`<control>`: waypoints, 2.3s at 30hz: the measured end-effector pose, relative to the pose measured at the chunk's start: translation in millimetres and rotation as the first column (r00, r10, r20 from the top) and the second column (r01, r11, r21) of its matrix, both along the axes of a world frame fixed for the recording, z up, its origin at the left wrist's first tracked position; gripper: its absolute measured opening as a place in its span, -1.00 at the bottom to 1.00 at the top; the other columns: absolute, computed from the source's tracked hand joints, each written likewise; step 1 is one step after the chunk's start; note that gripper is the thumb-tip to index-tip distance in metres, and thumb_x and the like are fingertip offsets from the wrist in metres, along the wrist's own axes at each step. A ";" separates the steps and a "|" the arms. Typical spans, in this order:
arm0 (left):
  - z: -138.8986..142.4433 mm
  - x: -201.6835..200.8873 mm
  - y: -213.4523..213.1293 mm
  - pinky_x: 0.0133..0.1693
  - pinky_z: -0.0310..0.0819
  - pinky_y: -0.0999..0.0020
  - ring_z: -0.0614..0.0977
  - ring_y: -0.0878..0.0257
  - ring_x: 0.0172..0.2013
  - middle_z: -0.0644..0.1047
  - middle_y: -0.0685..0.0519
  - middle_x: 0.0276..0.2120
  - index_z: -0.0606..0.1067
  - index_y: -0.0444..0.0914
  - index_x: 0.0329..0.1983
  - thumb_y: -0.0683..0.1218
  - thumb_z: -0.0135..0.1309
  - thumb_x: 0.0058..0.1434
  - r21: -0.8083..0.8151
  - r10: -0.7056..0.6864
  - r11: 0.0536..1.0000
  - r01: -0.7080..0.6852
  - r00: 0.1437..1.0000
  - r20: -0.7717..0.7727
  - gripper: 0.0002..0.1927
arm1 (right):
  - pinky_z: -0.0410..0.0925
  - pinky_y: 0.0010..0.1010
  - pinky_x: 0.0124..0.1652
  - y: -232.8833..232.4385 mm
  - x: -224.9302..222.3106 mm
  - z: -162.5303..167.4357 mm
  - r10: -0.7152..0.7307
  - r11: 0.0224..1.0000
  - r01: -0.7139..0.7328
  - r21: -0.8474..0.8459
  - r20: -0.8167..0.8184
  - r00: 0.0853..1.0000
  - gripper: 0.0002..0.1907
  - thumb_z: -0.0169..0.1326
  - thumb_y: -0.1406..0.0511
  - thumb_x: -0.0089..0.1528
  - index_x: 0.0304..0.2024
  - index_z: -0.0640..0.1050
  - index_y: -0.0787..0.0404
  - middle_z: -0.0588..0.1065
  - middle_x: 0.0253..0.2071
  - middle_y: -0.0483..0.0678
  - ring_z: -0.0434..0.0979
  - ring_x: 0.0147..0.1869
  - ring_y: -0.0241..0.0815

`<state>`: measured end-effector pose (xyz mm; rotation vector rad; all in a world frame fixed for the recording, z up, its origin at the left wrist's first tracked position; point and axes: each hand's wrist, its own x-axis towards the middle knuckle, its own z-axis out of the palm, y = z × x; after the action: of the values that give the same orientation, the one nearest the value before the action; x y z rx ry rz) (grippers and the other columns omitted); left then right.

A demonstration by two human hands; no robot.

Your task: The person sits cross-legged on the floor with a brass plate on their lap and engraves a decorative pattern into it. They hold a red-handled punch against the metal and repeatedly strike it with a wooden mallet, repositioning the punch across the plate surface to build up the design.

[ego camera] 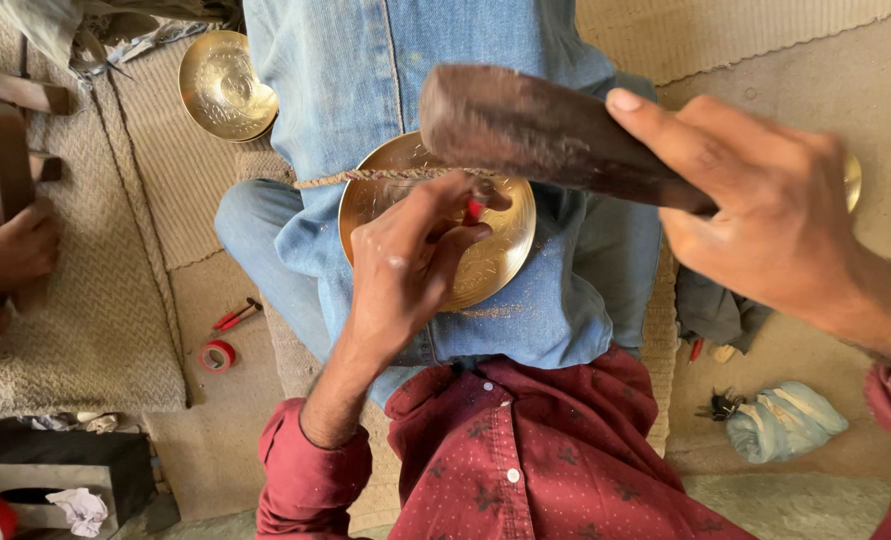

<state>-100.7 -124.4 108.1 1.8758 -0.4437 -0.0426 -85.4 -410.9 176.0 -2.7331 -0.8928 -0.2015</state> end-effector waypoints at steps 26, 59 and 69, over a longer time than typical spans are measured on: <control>1.9 12.6 8.0 -0.14 0.54 0.21 0.68 0.02 -0.13 0.63 -0.06 -0.13 0.44 -0.27 0.14 -0.27 0.25 0.26 0.090 -0.157 0.985 0.150 0.985 0.078 -0.60 | 0.51 -0.19 -0.12 2.1 -15.6 -7.4 -0.123 0.953 0.180 0.246 -0.229 0.966 -0.14 0.21 0.52 0.06 0.42 0.25 0.23 0.53 0.04 0.17 0.64 -0.05 0.11; -1.5 7.0 5.6 -0.06 0.65 0.43 0.75 0.27 -0.08 0.66 -0.01 -0.05 0.41 -0.33 0.16 -0.34 0.17 0.34 -0.116 -0.054 0.992 0.046 0.996 -0.068 -0.65 | 0.47 -0.24 -0.33 3.9 -20.8 -29.3 -0.073 0.957 0.115 0.266 -0.161 0.984 -0.32 0.20 0.55 0.14 0.30 0.30 0.34 0.54 -0.21 0.13 0.59 -0.26 -0.03; -2.2 -6.2 -0.6 -0.03 0.68 0.41 0.74 0.27 -0.01 0.67 -0.03 -0.01 0.31 -0.35 0.25 -0.35 0.16 0.35 -0.241 -0.064 0.970 -0.003 0.961 -0.268 -0.55 | 0.41 -0.39 -0.01 19.2 -80.9 -115.6 -0.345 0.578 0.532 0.619 -0.405 0.847 -0.68 0.31 0.51 0.29 0.01 0.46 0.31 0.50 -0.35 -0.06 0.51 -0.32 -0.27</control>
<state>-106.8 -125.1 105.9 1.5955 -0.2727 -0.2562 -166.3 -391.7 60.4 -2.0886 0.0154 -0.2374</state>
